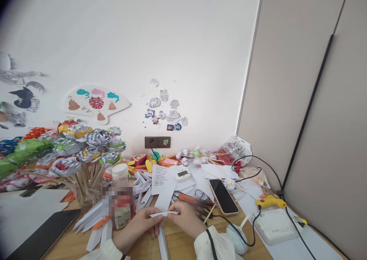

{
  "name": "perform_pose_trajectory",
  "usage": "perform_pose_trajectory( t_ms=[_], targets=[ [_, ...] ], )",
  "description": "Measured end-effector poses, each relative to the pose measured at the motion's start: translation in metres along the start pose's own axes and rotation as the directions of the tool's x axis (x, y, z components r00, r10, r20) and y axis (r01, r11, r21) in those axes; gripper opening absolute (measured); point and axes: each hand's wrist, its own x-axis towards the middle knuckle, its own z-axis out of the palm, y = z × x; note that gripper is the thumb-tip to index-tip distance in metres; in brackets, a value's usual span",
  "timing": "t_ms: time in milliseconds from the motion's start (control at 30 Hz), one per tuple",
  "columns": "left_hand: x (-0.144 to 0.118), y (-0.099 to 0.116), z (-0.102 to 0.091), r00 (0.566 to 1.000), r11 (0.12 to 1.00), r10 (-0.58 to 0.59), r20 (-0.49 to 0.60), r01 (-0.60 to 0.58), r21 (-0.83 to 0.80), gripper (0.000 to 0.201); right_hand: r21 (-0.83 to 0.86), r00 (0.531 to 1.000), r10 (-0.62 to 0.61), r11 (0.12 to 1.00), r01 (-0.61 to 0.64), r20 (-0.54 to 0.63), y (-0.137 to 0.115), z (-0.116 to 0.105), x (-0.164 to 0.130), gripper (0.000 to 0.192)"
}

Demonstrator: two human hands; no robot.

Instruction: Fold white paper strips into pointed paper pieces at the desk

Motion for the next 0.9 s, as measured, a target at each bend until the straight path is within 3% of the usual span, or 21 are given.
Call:
perform_pose_trajectory(
  t_ms=[167,500,900],
  targets=[
    [0.003,-0.005,0.001,0.998,0.999,-0.041,-0.039,0.040,-0.026,0.032,-0.029,1.000,-0.007,1.000,0.007,0.001,-0.004,0.000,-0.001,0.012],
    [0.006,-0.011,-0.002,0.998,0.996,-0.056,-0.003,0.056,-0.065,0.030,-0.033,1.000,-0.008,0.999,0.009,0.021,-0.007,-0.001,-0.002,0.011],
    [0.007,-0.013,-0.008,0.998,0.951,-0.047,0.048,0.060,-0.304,0.044,0.075,0.998,0.044,0.996,-0.047,0.036,-0.007,-0.003,-0.003,0.020]
  ],
)
